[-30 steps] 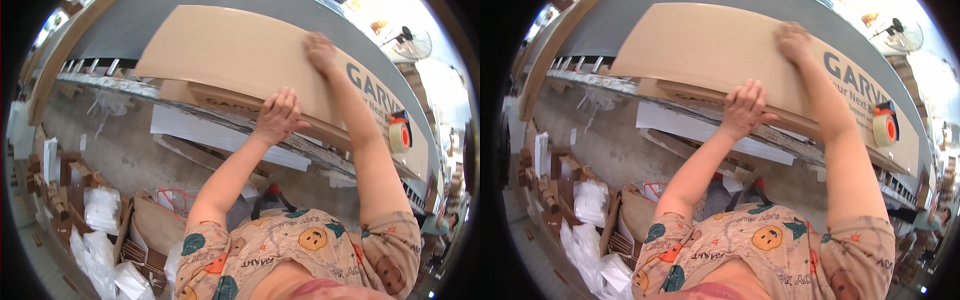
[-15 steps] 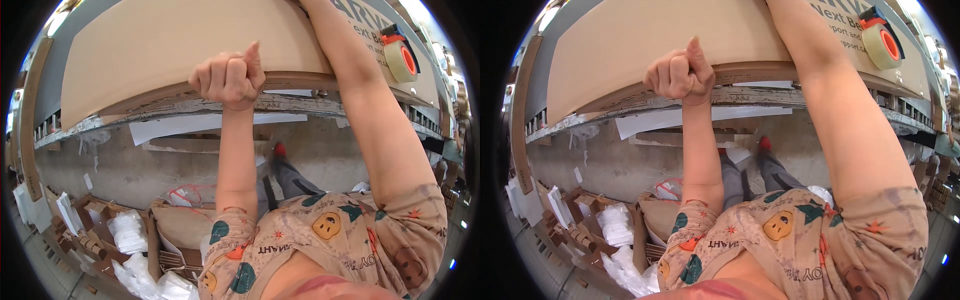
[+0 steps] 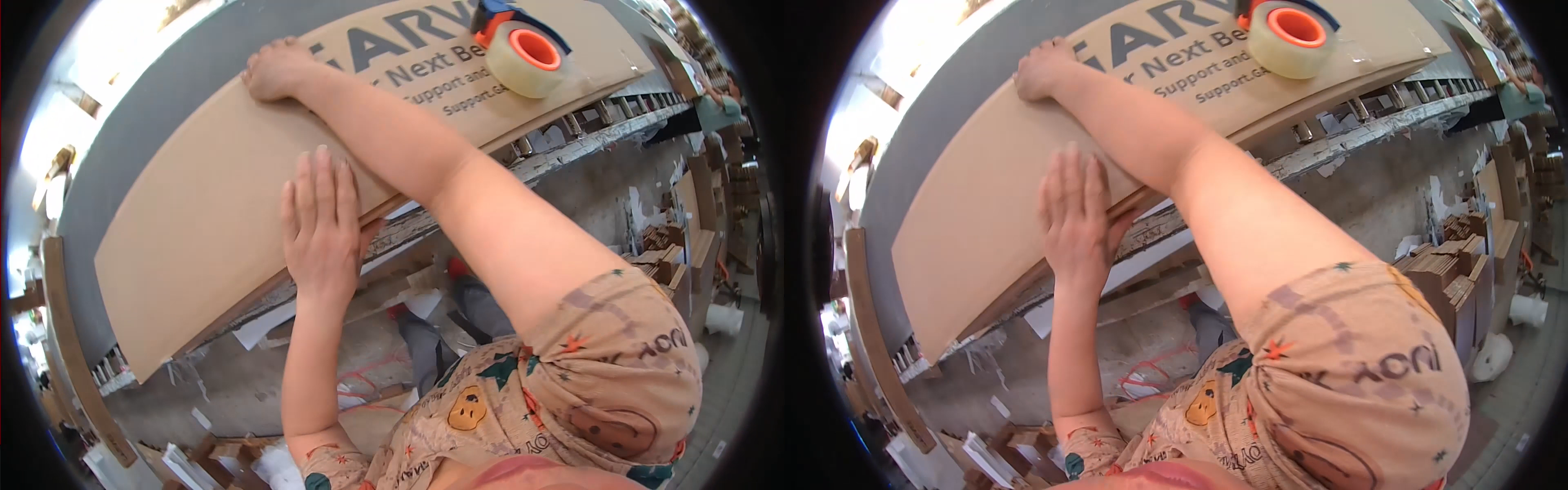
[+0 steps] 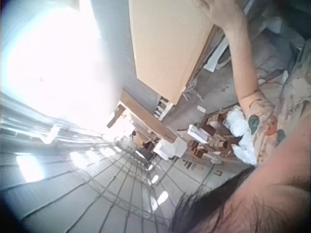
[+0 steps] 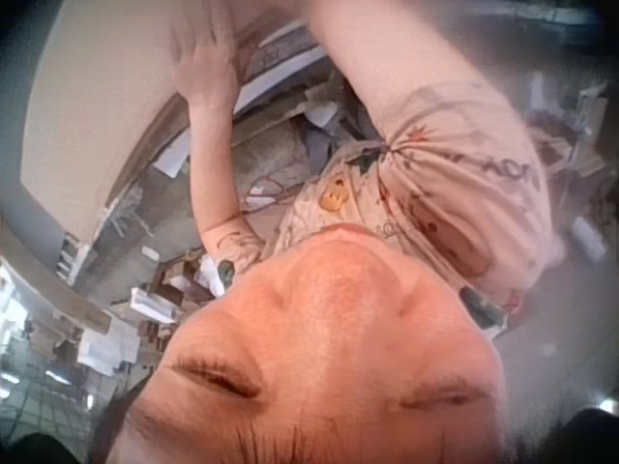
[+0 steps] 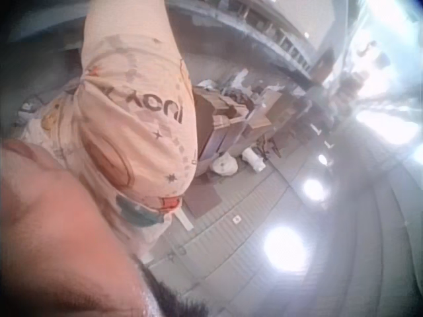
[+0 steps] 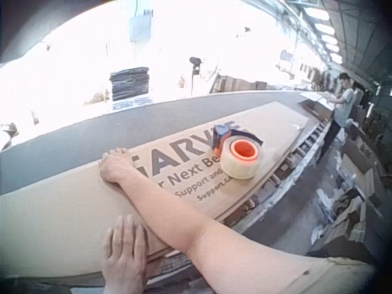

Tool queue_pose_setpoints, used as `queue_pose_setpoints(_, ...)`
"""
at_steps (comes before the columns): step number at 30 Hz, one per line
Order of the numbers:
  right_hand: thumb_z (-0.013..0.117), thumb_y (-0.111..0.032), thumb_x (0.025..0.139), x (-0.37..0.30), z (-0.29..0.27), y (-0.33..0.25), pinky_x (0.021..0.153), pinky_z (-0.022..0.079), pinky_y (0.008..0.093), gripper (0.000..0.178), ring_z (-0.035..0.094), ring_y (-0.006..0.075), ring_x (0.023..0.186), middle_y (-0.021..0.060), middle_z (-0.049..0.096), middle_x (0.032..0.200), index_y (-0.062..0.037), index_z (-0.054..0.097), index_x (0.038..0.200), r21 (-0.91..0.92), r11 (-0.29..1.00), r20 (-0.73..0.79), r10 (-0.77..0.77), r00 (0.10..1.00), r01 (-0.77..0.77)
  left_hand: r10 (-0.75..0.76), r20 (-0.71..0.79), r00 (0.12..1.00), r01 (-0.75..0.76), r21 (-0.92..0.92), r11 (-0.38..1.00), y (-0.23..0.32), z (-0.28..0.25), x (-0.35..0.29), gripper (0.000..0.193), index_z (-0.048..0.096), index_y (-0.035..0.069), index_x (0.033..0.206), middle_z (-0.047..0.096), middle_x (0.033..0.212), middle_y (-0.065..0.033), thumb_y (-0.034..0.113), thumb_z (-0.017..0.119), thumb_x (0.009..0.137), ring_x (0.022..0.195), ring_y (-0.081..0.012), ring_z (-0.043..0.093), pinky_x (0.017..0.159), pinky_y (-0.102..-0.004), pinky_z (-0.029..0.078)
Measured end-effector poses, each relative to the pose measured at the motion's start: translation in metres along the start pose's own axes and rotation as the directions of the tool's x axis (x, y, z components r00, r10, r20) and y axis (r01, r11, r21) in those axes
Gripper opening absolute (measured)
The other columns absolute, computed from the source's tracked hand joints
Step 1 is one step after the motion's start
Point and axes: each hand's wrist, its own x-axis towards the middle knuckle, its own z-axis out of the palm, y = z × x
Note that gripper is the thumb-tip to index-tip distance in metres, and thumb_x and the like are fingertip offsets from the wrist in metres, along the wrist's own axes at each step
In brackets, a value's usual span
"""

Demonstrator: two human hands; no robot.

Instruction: The person packs items by placing foam padding inside cardboard boxes, folding the box flaps closed, and sealing the boxes with packing tape using a tape dispenser.

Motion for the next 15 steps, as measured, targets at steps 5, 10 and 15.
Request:
queue_pose_setpoints(5,0.046,-0.025,0.085,-0.020,-0.004,0.026,0.108,0.029,0.0413,0.043,0.045,0.0327,0.124,0.0162,0.054,0.128,-0.0066,0.060,0.121,0.274,0.952,-0.228,-0.075,0.971,0.138,0.061,-0.169,0.984,-0.065,-0.018,0.998,0.008,0.029,0.001,0.068,0.051,0.008,0.130,0.050,0.135,-0.0128,0.051,0.063,0.079,0.126,-0.0299,0.047,0.104,-0.0433,0.037)
queue_pose_setpoints(10,0.064,-0.007,0.077,-0.134,-0.099,0.115,0.102,0.039,0.0416,0.048,0.047,0.0317,0.122,0.0181,0.055,0.124,-0.0083,0.055,0.124,0.006,0.946,-0.724,-0.219,0.654,0.324,0.007,-0.224,0.975,-0.020,-0.054,0.998,-0.007,0.032,-0.016,0.068,0.052,0.007,0.129,0.051,0.134,-0.0130,0.047,0.068,0.076,0.125,-0.0305,0.048,0.105,-0.0430,0.037)
queue_pose_setpoints(15,0.066,-0.034,0.075,-0.213,-0.201,0.233,0.086,0.051,0.0406,0.052,0.065,0.0309,0.093,0.0202,0.067,0.098,0.0020,0.060,0.113,-0.122,0.927,0.126,0.370,0.920,-0.356,0.011,-0.258,0.966,-0.032,-0.078,0.996,-0.007,0.022,-0.019,0.067,0.052,0.007,0.129,0.052,0.132,-0.0135,0.045,0.069,0.076,0.124,-0.0307,0.048,0.105,-0.0427,0.037)
